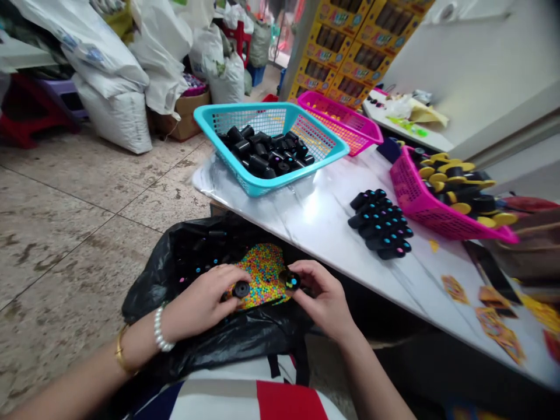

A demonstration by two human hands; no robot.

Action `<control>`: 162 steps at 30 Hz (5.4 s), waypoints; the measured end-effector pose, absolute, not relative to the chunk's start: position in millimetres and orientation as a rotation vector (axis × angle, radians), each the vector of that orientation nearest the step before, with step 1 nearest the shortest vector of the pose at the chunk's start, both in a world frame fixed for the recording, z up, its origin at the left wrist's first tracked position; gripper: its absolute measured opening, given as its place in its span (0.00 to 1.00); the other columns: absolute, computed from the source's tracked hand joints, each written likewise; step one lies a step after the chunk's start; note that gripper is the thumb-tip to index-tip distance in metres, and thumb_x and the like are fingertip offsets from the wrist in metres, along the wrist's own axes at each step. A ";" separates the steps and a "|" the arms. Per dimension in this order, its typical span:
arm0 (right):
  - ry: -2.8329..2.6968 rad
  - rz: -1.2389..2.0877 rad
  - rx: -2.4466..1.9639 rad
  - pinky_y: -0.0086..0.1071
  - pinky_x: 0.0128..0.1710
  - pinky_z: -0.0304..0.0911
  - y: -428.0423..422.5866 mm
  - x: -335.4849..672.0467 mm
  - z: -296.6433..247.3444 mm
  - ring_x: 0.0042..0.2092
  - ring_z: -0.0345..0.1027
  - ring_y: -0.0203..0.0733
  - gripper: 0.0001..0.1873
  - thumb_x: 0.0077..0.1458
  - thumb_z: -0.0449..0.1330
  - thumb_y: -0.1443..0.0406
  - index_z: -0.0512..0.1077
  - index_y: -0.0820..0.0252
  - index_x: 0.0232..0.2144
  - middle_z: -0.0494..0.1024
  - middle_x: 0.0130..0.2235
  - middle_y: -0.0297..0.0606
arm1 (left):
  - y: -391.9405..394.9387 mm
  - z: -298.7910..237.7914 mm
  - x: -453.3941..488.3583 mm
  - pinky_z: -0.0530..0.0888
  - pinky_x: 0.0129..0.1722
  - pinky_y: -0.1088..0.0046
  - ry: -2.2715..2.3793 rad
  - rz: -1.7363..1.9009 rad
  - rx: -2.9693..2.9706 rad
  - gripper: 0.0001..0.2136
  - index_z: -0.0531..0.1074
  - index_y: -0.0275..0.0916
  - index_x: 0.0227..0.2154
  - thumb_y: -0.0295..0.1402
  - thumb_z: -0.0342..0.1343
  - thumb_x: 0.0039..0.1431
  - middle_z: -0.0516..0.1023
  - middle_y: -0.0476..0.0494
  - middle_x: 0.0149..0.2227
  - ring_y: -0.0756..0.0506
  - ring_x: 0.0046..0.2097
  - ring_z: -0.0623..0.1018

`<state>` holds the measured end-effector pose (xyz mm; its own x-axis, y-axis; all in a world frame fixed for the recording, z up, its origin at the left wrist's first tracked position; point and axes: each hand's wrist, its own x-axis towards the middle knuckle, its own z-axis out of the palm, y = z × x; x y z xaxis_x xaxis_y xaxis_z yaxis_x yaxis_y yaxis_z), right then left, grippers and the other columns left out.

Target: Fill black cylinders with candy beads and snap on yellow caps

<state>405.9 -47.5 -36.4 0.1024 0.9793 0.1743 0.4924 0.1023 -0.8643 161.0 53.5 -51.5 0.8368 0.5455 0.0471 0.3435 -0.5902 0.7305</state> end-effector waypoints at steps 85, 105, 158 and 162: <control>-2.343 0.714 -1.589 0.38 0.45 0.63 2.9 379.9 -92.8 0.46 0.66 0.46 0.13 0.57 0.54 0.71 0.70 0.58 0.45 0.73 0.44 0.45 | 69.1 -72.1 165.4 0.63 0.43 0.59 0.827 -0.154 2.751 0.08 0.73 0.37 0.34 0.29 0.48 0.61 0.72 0.37 0.35 0.38 0.44 0.67; -1.417 0.909 -1.503 0.32 0.40 0.68 -59.0 405.9 -35.4 0.39 0.72 0.38 0.14 0.50 0.63 0.68 0.72 0.58 0.41 0.77 0.40 0.36 | 50.1 -71.1 162.2 0.63 0.48 0.57 0.854 -0.116 2.897 0.08 0.73 0.37 0.32 0.34 0.52 0.58 0.75 0.38 0.34 0.39 0.42 0.71; -2.952 0.289 -1.393 0.37 0.38 0.62 11.8 370.9 -88.9 0.41 0.64 0.47 0.12 0.61 0.52 0.67 0.73 0.62 0.43 0.76 0.40 0.46 | 59.1 -75.8 165.1 0.70 0.50 0.66 0.970 0.590 2.138 0.13 0.68 0.38 0.45 0.26 0.50 0.57 0.71 0.42 0.44 0.45 0.47 0.72; -2.891 0.275 -1.469 0.36 0.36 0.62 12.1 348.9 -94.5 0.40 0.65 0.47 0.08 0.60 0.52 0.70 0.71 0.64 0.39 0.74 0.37 0.46 | 61.9 -73.8 164.3 0.70 0.50 0.65 1.010 0.631 2.099 0.13 0.68 0.38 0.45 0.26 0.50 0.56 0.71 0.43 0.43 0.45 0.47 0.72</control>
<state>348.9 12.1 -94.5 -0.5873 0.7899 -0.1762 0.8090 0.5795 -0.0985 164.3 61.9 -73.8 0.5744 0.8100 0.1186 0.4617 -0.4402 0.7701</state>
